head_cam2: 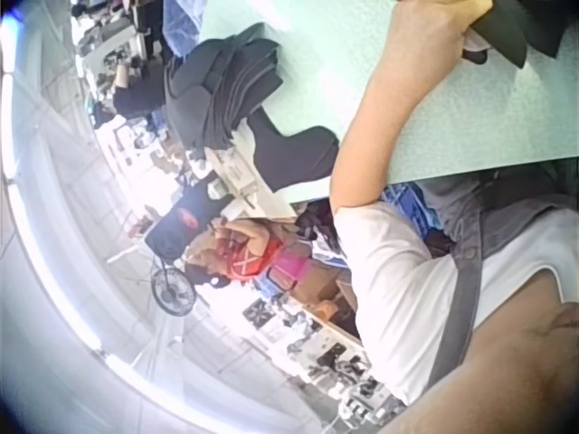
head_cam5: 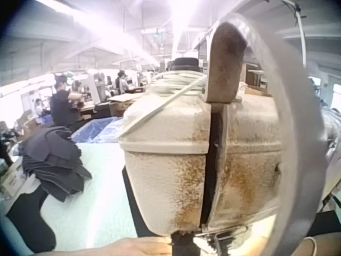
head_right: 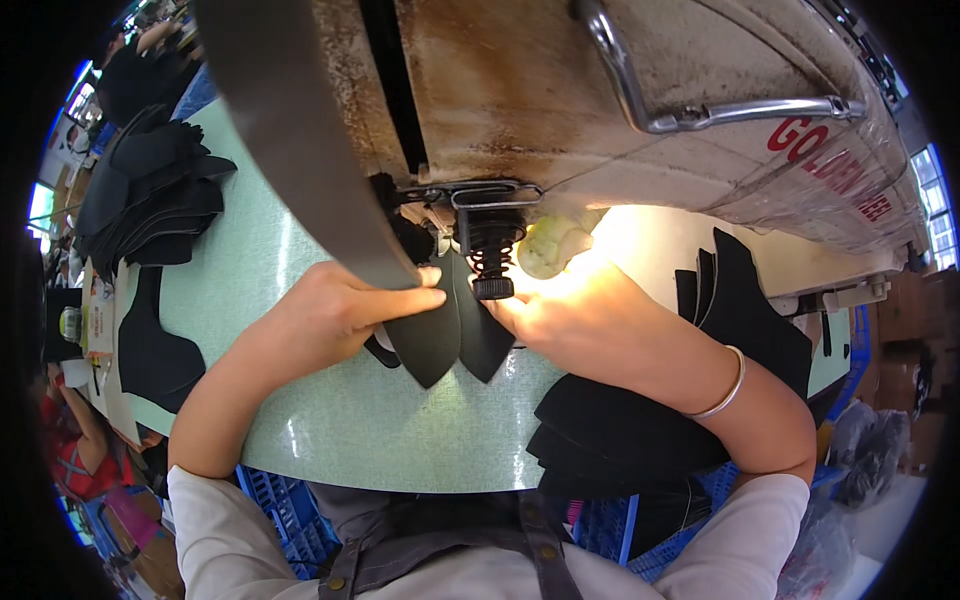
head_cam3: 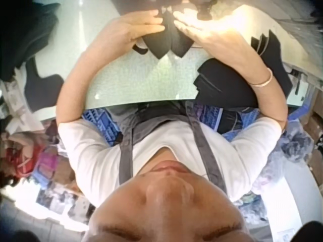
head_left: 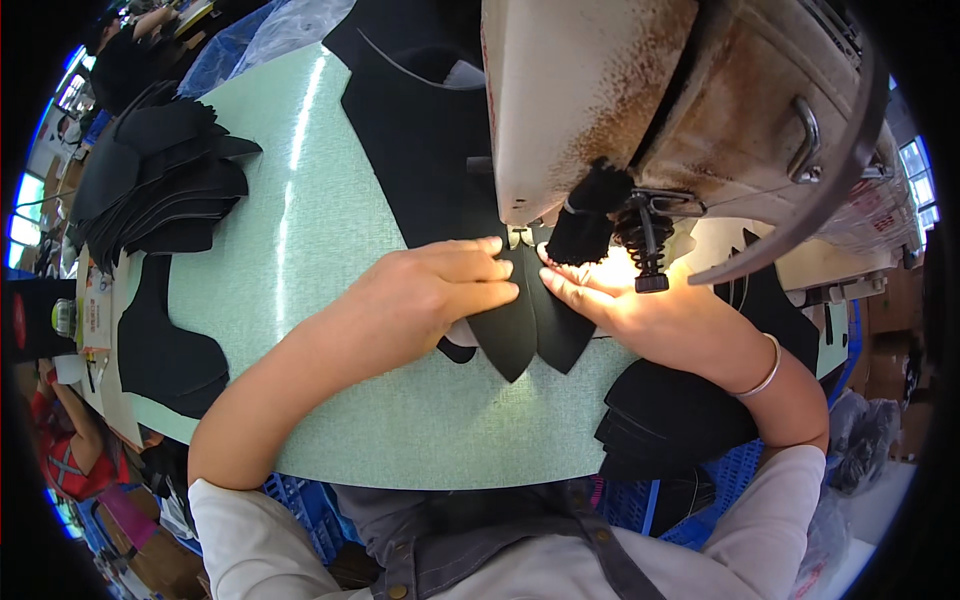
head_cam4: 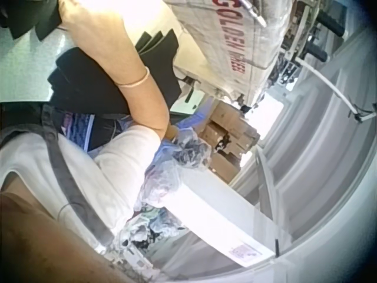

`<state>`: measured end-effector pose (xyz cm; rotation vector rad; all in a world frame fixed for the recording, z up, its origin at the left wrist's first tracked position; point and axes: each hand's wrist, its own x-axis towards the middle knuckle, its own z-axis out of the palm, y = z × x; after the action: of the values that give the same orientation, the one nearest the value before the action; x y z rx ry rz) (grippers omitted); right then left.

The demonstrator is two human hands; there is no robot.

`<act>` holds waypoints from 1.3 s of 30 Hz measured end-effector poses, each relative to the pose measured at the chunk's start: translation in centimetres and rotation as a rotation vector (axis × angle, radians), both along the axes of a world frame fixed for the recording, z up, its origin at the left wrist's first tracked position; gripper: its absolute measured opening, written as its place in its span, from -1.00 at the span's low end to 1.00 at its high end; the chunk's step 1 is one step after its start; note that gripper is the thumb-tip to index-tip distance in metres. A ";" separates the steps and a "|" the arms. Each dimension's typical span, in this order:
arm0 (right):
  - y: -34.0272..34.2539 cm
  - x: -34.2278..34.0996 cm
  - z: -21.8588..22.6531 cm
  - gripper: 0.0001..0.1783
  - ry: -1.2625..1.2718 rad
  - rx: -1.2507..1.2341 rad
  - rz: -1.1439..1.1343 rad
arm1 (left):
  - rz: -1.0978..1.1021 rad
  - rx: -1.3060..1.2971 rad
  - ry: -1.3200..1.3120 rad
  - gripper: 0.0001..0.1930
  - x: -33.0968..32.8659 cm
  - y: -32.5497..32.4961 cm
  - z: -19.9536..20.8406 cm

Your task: The person picks up fabric shoe upper pieces, aligns their edges, and feeds them through a sewing machine to stitch them together.

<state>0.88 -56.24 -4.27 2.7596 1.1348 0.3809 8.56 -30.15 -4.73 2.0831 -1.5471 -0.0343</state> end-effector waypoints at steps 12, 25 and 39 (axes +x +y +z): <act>1.2 -1.7 0.6 -0.55 0.029 0.031 0.037 | -0.080 -0.013 -0.295 -0.66 -0.8 0.0 -0.4; 0.6 -0.5 -0.1 -0.66 -0.137 -0.005 -0.013 | -0.062 -0.032 -0.296 -0.73 0.7 0.0 -0.7; -0.5 1.4 -0.8 -0.78 -0.124 0.175 0.008 | -0.001 -0.066 -0.222 -0.70 2.2 0.0 -0.9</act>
<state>2.23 -56.72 -5.08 2.8315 1.1323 0.6723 10.78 -30.14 -5.59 2.0907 -1.6531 0.2527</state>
